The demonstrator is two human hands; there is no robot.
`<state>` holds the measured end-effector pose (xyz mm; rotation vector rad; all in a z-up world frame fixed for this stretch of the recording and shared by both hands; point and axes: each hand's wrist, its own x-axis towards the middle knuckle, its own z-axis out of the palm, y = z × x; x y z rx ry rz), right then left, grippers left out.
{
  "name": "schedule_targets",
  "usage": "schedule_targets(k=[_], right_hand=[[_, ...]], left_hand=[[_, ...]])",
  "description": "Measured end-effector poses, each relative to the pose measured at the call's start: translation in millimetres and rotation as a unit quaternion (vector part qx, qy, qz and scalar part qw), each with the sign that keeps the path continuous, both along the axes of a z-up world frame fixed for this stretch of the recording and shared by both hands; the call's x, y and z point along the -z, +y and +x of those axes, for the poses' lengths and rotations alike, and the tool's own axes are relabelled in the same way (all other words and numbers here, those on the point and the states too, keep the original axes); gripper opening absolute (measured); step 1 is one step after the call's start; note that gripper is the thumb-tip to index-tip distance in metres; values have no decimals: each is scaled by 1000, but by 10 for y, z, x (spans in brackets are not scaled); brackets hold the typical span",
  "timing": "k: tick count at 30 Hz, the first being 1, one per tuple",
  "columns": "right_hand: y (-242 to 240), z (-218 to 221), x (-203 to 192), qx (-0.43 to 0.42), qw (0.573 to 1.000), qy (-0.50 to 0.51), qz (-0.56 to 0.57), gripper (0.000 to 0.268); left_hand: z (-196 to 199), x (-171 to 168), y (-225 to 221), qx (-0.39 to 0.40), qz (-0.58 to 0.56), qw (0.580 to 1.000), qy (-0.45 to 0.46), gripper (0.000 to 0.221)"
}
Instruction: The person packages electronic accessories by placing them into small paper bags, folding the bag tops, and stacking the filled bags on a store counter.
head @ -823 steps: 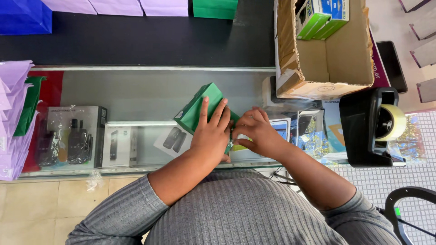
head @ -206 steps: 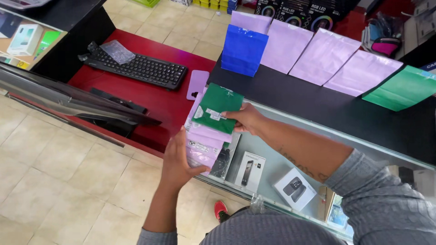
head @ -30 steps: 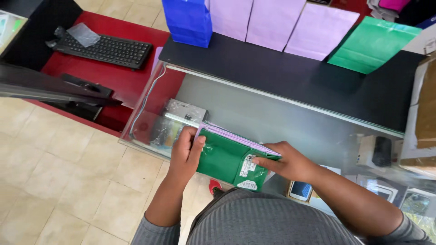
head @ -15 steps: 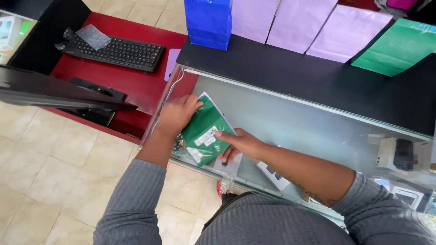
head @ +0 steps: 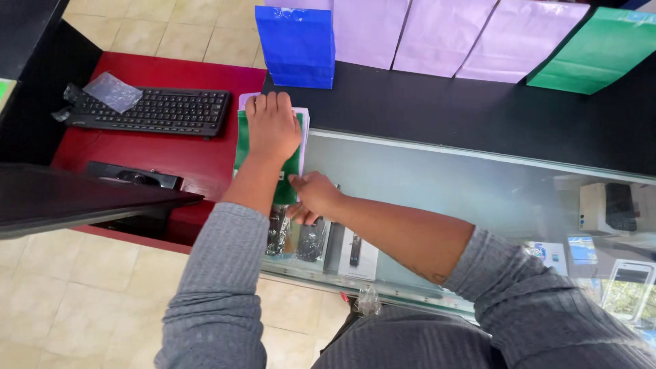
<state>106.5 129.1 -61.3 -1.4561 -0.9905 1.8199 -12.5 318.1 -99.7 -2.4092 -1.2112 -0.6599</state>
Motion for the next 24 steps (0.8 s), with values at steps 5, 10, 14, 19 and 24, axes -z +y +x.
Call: schedule_targets(k=[5, 10, 14, 19, 24], right_hand=[[91, -133, 134, -95, 986, -135, 27, 67], [101, -46, 40, -125, 973, -192, 38, 70], [-392, 247, -709, -153, 971, -181, 34, 45], [-1210, 894, -774, -144, 967, -199, 60, 27], [-1851, 1689, -616, 11, 993, -118, 28, 22]], left_hand=[[44, -8, -192, 40, 68, 988, -129, 27], [133, -64, -197, 57, 66, 991, -98, 69], [150, -20, -195, 37, 33, 997, -62, 98], [110, 161, -6, 70, -82, 987, -124, 63], [-19, 86, 184, 115, -178, 956, -202, 39]])
